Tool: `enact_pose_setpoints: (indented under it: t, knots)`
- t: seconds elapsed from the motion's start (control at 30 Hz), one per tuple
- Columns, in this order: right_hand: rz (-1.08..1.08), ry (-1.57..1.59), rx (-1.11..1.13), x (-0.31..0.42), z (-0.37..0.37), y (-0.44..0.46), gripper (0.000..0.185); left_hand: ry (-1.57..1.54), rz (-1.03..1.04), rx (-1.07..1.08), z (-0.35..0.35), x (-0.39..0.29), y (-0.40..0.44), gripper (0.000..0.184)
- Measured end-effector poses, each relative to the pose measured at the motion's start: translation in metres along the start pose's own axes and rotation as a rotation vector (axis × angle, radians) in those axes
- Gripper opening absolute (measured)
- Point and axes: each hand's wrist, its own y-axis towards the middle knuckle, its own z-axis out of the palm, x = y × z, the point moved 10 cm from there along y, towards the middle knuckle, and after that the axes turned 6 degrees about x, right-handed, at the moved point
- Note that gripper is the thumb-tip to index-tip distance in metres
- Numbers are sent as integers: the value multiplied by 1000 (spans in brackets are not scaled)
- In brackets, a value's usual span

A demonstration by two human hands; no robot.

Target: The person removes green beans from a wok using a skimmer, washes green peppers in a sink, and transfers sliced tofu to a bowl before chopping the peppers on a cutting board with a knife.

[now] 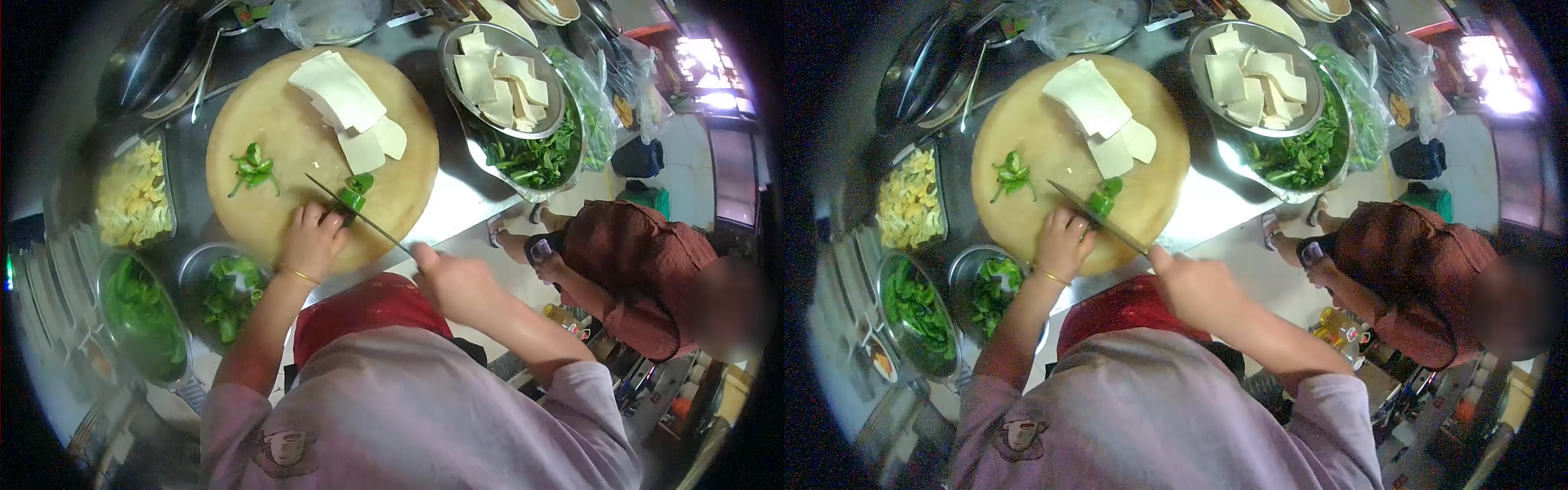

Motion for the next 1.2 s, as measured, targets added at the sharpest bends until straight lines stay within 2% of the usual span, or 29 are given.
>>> enact_pose_setpoints:
  t: [0.13,0.3,0.43,0.53,0.63,0.7,0.83,0.93,1.07,1.13,1.2]
  knots:
    - [-69,49,-33,-1,14,41,24,-24,25,-83,-15,-6,-7,27]
    - [-53,60,-94,8,-4,-8,26,-89,43,-69,-10,3,-17,30]
    - [21,53,29,15,-5,-42,28,-73,75,-88,-4,8,-19,28]
    - [81,59,111,15,2,-20,27,-80,39,-65,-1,10,-20,27]
    - [-31,100,16,13,29,33,25,-167,66,-143,-14,7,-19,28]
    - [-33,81,-11,17,22,48,24,-248,-6,-201,-19,17,-24,28]
    - [-60,110,-101,24,14,23,24,-314,-41,-184,-18,20,-35,30]
    - [-20,43,-100,36,-4,-20,25,-224,-44,-157,-17,15,-36,30]
    - [27,54,10,38,2,-35,24,-197,-84,-127,-5,27,-36,32]
    - [45,27,49,35,19,-19,24,-132,-72,-119,-3,26,-38,31]
    - [47,84,71,28,35,12,26,-237,-73,-137,-10,23,-40,29]
